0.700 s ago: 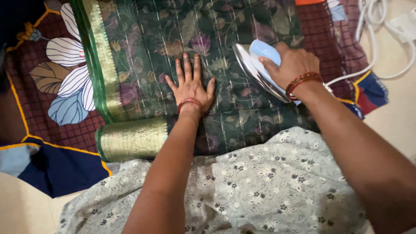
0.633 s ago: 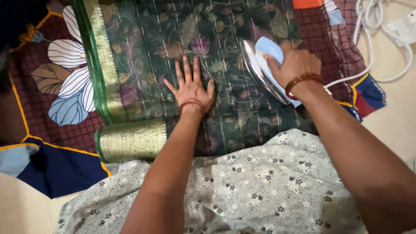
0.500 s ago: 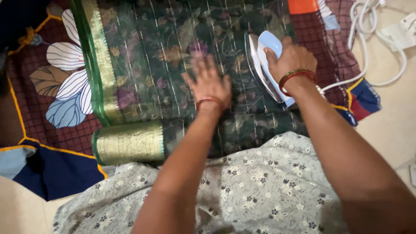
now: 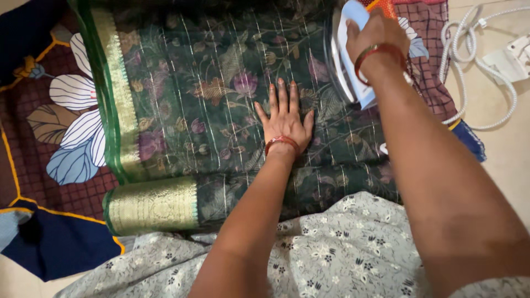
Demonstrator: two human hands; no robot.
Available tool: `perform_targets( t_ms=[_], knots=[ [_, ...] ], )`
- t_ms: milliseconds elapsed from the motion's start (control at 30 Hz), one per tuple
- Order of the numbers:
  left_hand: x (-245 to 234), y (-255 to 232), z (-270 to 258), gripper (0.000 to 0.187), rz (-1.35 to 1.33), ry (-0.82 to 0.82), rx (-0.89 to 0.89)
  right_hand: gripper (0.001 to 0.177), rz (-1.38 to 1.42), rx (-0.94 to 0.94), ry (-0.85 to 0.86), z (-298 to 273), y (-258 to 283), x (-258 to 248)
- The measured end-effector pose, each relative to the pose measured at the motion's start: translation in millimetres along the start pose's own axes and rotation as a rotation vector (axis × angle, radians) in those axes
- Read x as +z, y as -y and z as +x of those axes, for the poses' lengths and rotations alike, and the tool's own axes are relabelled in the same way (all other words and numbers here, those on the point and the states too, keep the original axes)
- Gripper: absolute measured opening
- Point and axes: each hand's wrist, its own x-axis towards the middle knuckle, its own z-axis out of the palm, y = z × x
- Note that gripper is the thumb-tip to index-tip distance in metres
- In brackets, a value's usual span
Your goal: The person irons a dark green patterned fabric with a gold border, using a white electric iron. They repeatedly fold the fabric into a roll, press it with the iron, and smooth it with their hands to remove wrinkles.
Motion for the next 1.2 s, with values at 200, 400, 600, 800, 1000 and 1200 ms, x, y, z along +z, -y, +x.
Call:
perform_targets(
  t_ms=[200, 400, 600, 800, 1000, 1200],
  knots=[
    [0.4, -0.2, -0.6, 0.084, -0.015, -0.003, 0.001, 0.053, -0.055, -0.06, -0.029, 72.2, -21.1, 31.7],
    [-2.8, -0.4, 1.4, 0.083, -0.032, -0.012, 0.004, 0.04, -0.072, -0.055, 0.091, 93.0, -17.2, 31.0],
    [1.0, 1.0, -0.1, 0.082, -0.045, 0.017, -0.004, 0.057, -0.071, -0.059, 0.175, 27.7, -3.3, -6.4],
    [34.6, 13.3, 10.9, 0.08, -0.044, -0.093, -0.009, 0.058, -0.149, -0.166, 0.345, -62.1, 6.4, -48.8],
    [3.1, 66.4, 16.9, 0.077, -0.056, -0.059, -0.132, 0.063, -0.294, -0.467, 0.504, -103.8, 20.9, -69.6],
    [-37.6, 97.4, -3.4, 0.088, 0.051, 0.021, -0.115, 0.063, -0.294, -0.562, 0.426, -53.7, 47.7, -41.7]
  ],
)
